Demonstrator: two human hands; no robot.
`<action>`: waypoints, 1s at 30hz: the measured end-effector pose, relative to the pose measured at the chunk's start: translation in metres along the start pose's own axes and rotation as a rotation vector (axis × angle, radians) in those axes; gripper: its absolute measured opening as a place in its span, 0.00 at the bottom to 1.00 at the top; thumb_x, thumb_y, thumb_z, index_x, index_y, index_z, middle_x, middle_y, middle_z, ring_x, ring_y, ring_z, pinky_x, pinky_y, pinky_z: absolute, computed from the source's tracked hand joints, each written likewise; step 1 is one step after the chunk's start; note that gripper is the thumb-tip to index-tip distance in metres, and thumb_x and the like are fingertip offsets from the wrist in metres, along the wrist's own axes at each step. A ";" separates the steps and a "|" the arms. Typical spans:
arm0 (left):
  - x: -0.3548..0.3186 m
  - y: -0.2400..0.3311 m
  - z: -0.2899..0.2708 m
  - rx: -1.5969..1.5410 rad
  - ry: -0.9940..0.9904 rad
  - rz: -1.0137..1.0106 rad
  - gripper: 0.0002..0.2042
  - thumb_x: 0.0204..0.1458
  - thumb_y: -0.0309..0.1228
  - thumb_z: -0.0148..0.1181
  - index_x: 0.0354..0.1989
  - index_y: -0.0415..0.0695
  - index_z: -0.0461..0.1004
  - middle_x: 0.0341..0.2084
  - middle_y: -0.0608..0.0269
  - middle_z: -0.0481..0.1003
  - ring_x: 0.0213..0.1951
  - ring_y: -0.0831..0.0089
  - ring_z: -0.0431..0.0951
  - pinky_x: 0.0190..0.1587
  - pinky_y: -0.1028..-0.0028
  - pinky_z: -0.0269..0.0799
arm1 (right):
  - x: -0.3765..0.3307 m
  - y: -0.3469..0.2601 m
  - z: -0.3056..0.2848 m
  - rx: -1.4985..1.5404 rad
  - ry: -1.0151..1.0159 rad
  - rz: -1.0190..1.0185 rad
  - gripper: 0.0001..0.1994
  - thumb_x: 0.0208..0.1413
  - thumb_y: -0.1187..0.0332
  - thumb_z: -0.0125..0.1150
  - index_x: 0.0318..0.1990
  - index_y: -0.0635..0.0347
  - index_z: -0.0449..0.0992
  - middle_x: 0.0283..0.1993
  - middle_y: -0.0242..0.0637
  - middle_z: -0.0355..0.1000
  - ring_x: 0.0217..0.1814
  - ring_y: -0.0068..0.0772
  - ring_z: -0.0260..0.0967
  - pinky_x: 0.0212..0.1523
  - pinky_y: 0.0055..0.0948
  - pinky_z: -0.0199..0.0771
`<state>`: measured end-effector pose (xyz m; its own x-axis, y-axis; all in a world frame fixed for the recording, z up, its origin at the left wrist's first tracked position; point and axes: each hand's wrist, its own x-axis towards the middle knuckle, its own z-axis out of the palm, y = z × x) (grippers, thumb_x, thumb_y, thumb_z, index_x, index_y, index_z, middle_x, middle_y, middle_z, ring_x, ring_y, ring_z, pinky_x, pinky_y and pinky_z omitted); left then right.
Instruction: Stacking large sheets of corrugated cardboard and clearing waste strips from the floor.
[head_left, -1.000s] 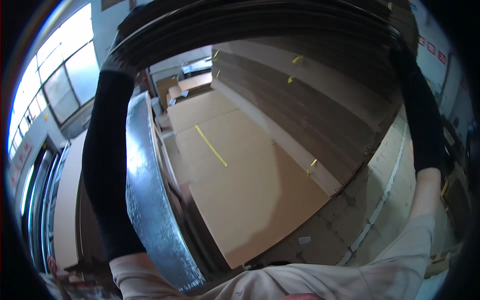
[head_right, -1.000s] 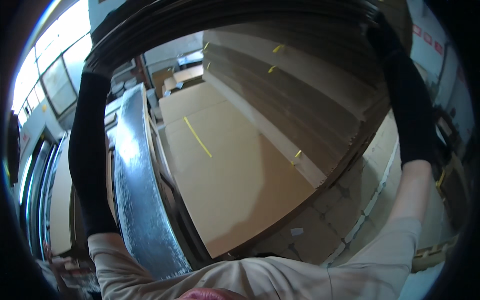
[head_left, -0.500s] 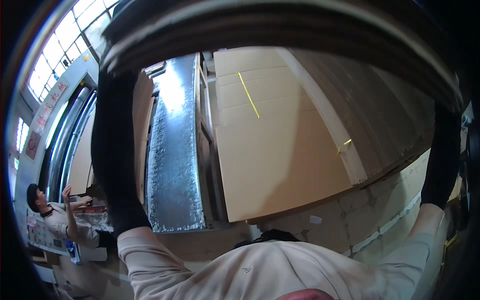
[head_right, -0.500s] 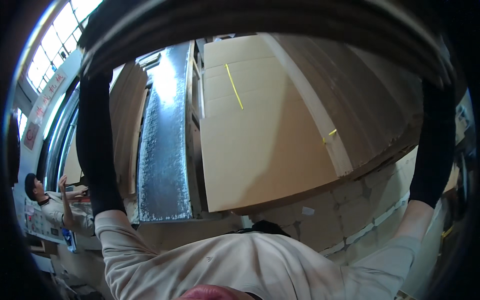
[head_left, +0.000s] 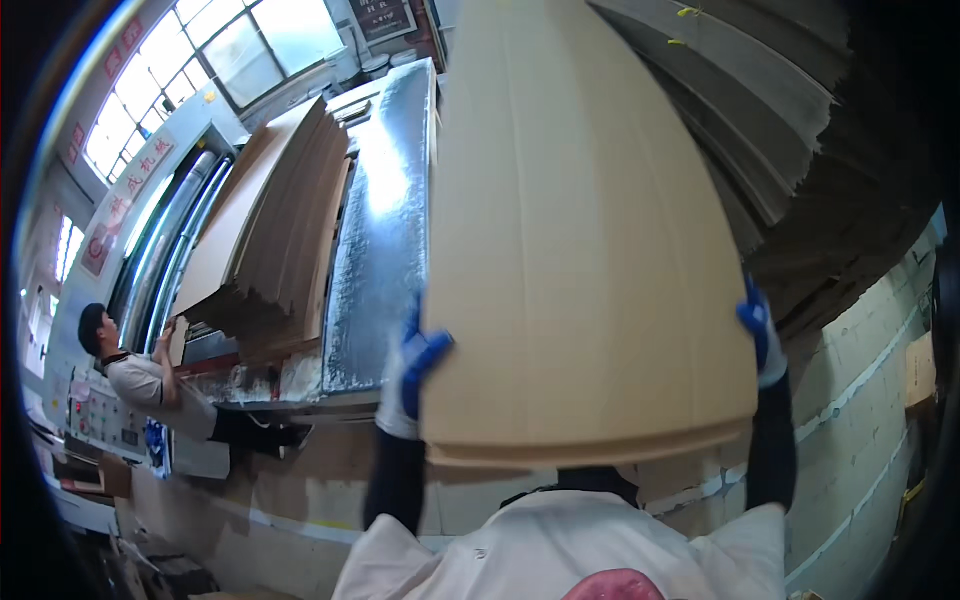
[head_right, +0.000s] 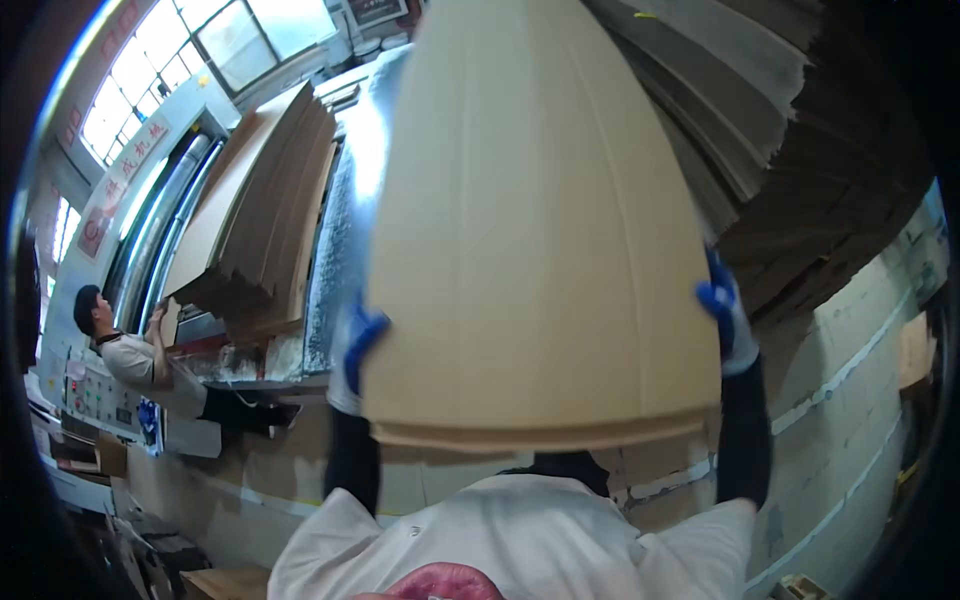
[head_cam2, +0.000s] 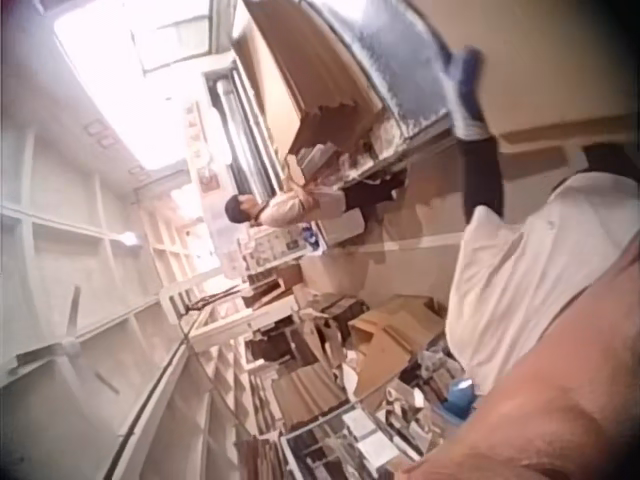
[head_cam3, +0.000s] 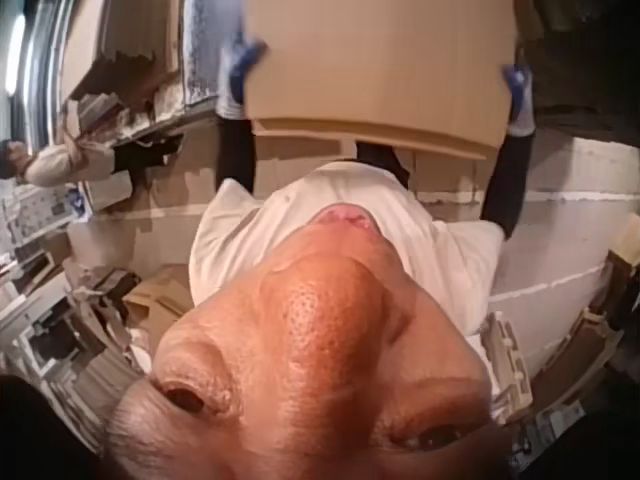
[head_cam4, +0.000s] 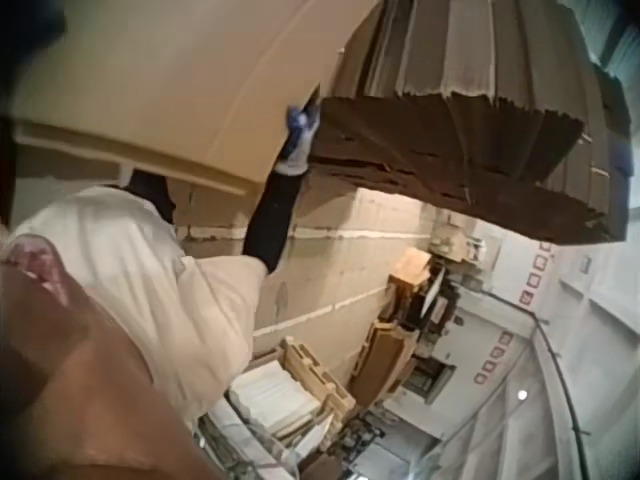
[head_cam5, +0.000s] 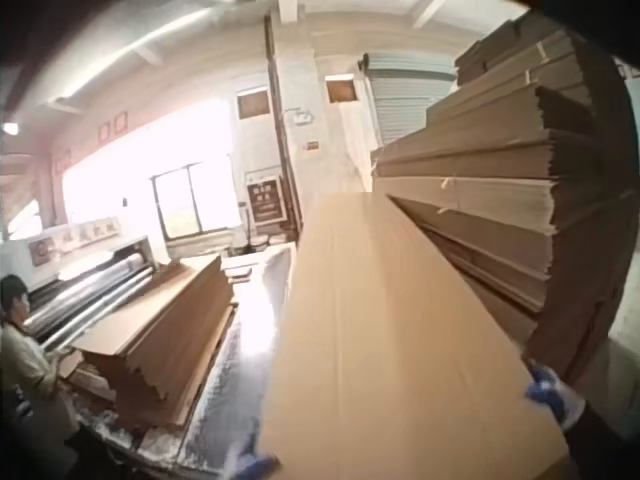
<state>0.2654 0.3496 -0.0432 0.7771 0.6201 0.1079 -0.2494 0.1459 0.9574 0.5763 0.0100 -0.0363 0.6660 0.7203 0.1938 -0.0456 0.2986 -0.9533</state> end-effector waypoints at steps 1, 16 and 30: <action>-0.020 -0.036 0.007 0.022 0.012 -0.054 0.38 0.51 0.30 0.60 0.71 0.37 0.51 0.61 0.54 0.65 0.62 0.66 0.67 0.64 0.69 0.61 | -0.034 0.011 0.007 0.021 0.002 0.002 0.40 0.52 0.57 0.63 0.70 0.63 0.56 0.70 0.44 0.58 0.72 0.38 0.55 0.70 0.35 0.54; -0.086 -0.062 0.027 -0.134 -0.002 -0.425 0.25 0.57 0.32 0.53 0.63 0.36 0.64 0.49 0.57 0.75 0.50 0.71 0.77 0.55 0.72 0.71 | -0.086 0.111 -0.075 0.397 -0.167 0.395 0.25 0.70 0.55 0.43 0.67 0.63 0.60 0.63 0.39 0.66 0.64 0.32 0.65 0.62 0.27 0.66; -0.047 -0.120 0.020 0.255 -0.059 -0.153 0.21 0.66 0.31 0.47 0.64 0.35 0.62 0.61 0.55 0.67 0.64 0.68 0.64 0.68 0.68 0.55 | -0.007 0.103 -0.079 0.559 -0.182 0.385 0.28 0.67 0.47 0.44 0.59 0.65 0.68 0.54 0.41 0.73 0.53 0.28 0.74 0.52 0.30 0.77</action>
<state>0.2700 0.2873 -0.1581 0.8282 0.5593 -0.0345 0.0206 0.0310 0.9993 0.6261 -0.0137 -0.1538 0.3922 0.9184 -0.0515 -0.6619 0.2430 -0.7091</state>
